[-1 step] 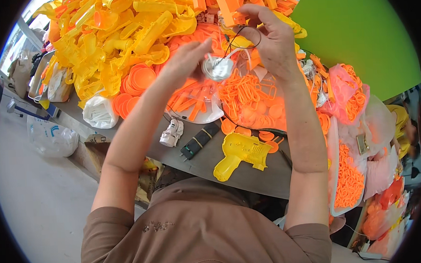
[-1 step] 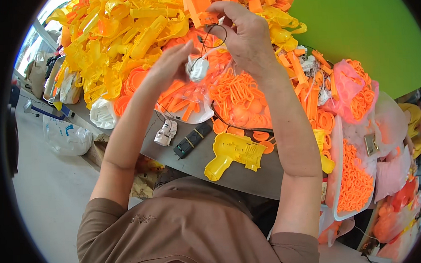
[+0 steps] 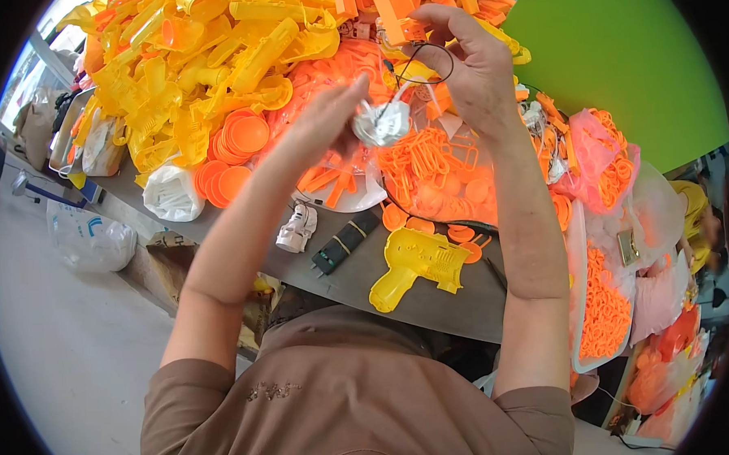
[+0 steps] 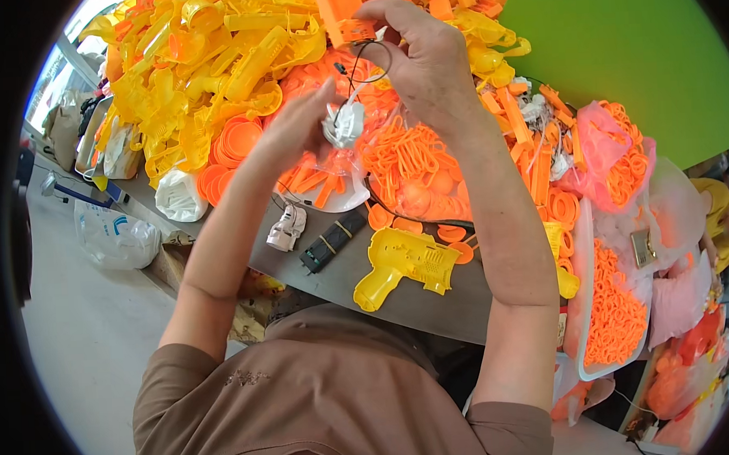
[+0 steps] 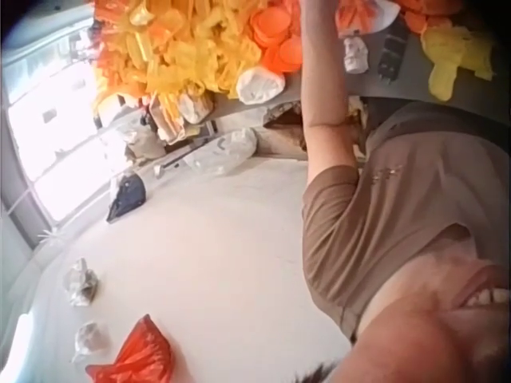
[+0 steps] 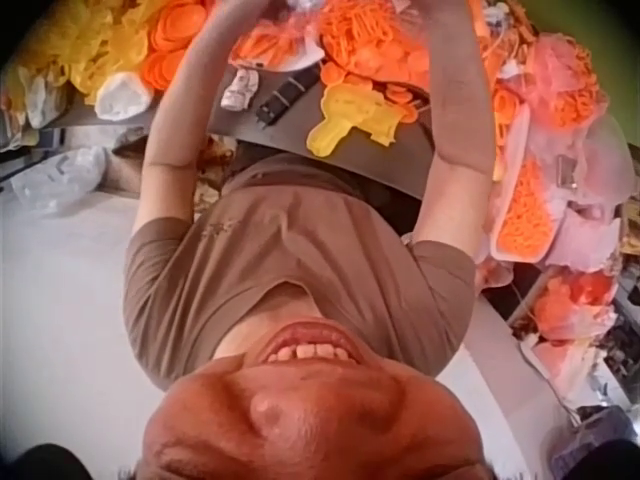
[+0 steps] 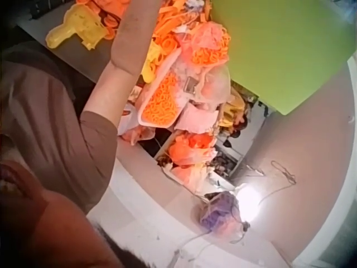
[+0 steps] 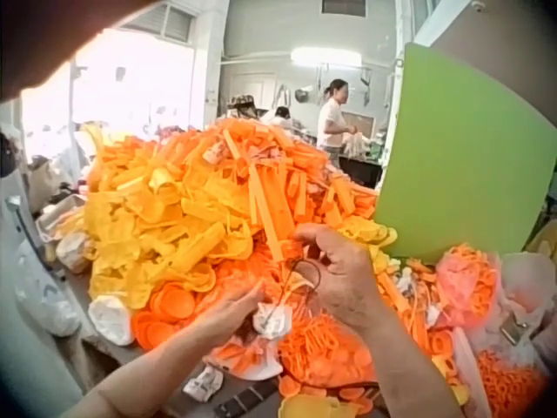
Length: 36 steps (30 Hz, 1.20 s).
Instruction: Assemble yellow plastic toy bubble guns by fitting various internal and external parts together at a workbench.
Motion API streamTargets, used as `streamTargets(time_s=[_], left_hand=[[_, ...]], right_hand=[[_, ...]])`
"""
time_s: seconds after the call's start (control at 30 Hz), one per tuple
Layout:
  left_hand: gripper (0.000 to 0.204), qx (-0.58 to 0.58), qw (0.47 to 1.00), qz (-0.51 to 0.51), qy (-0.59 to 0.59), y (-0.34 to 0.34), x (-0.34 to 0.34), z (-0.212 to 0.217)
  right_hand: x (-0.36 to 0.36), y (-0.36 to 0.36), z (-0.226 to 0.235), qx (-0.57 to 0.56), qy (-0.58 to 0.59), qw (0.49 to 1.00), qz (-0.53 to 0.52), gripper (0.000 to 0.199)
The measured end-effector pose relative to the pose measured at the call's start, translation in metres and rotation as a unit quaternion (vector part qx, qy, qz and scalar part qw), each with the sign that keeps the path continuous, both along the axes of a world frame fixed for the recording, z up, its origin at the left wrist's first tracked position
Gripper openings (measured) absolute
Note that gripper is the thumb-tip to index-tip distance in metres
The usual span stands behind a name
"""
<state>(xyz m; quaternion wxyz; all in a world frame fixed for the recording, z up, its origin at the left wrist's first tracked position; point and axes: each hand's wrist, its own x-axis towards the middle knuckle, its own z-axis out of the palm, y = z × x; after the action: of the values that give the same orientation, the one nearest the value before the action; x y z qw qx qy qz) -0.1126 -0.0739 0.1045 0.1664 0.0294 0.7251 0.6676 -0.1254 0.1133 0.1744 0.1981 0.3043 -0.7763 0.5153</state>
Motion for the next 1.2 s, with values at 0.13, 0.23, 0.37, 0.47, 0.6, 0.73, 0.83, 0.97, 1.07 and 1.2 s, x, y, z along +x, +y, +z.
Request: streamTargets(time_s=[0.13, 0.23, 0.37, 0.47, 0.6, 0.73, 0.83, 0.97, 1.07, 1.2], left_hand=[[0.073, 0.201, 0.966, -0.077, -0.145, 0.018, 0.061, -0.036], [0.066, 0.532, 0.804, -0.174, -0.200, 0.049, 0.098, -0.036], [0.043, 0.604, 0.782, -0.060, -0.142, 0.068, 0.104, -0.019], [0.032, 0.600, 0.793, -0.062, -0.088, 0.064, 0.096, -0.018], [0.030, 0.470, 0.881, -0.037, -0.033, 0.067, 0.093, -0.002], [0.039, 0.403, 0.915, -0.007, -0.004, 0.082, 0.082, -0.002], [0.037, 0.343, 0.939, -0.004, -0.023, 0.088, 0.073, -0.016], [0.036, 0.351, 0.935, -0.025, -0.036, 0.098, 0.070, -0.024], [0.036, 0.347, 0.937, -0.030, -0.025, 0.103, 0.067, -0.021], [0.040, 0.290, 0.956, -0.035, -0.024, 0.108, 0.064, -0.016]], right_hand=[[0.038, 0.002, 0.011, 0.075, 0.088, 0.992, -0.043, 0.031], [0.070, 0.003, 0.008, 0.127, 0.284, 0.947, -0.085, 0.035], [0.102, 0.024, -0.001, 0.136, 0.287, 0.937, -0.145, 0.033], [0.115, 0.045, -0.009, 0.131, 0.280, 0.930, -0.198, 0.031], [0.121, 0.073, -0.028, 0.214, 0.219, 0.910, -0.280, 0.029], [0.133, 0.083, -0.063, 0.310, 0.129, 0.886, -0.320, 0.028], [0.141, 0.083, -0.084, 0.345, 0.042, 0.885, -0.309, 0.026], [0.129, 0.091, -0.105, 0.340, 0.023, 0.888, -0.310, 0.025], [0.121, 0.097, -0.109, 0.354, 0.013, 0.883, -0.307, 0.024], [0.117, 0.102, -0.115, 0.319, -0.017, 0.908, -0.271, 0.030]])
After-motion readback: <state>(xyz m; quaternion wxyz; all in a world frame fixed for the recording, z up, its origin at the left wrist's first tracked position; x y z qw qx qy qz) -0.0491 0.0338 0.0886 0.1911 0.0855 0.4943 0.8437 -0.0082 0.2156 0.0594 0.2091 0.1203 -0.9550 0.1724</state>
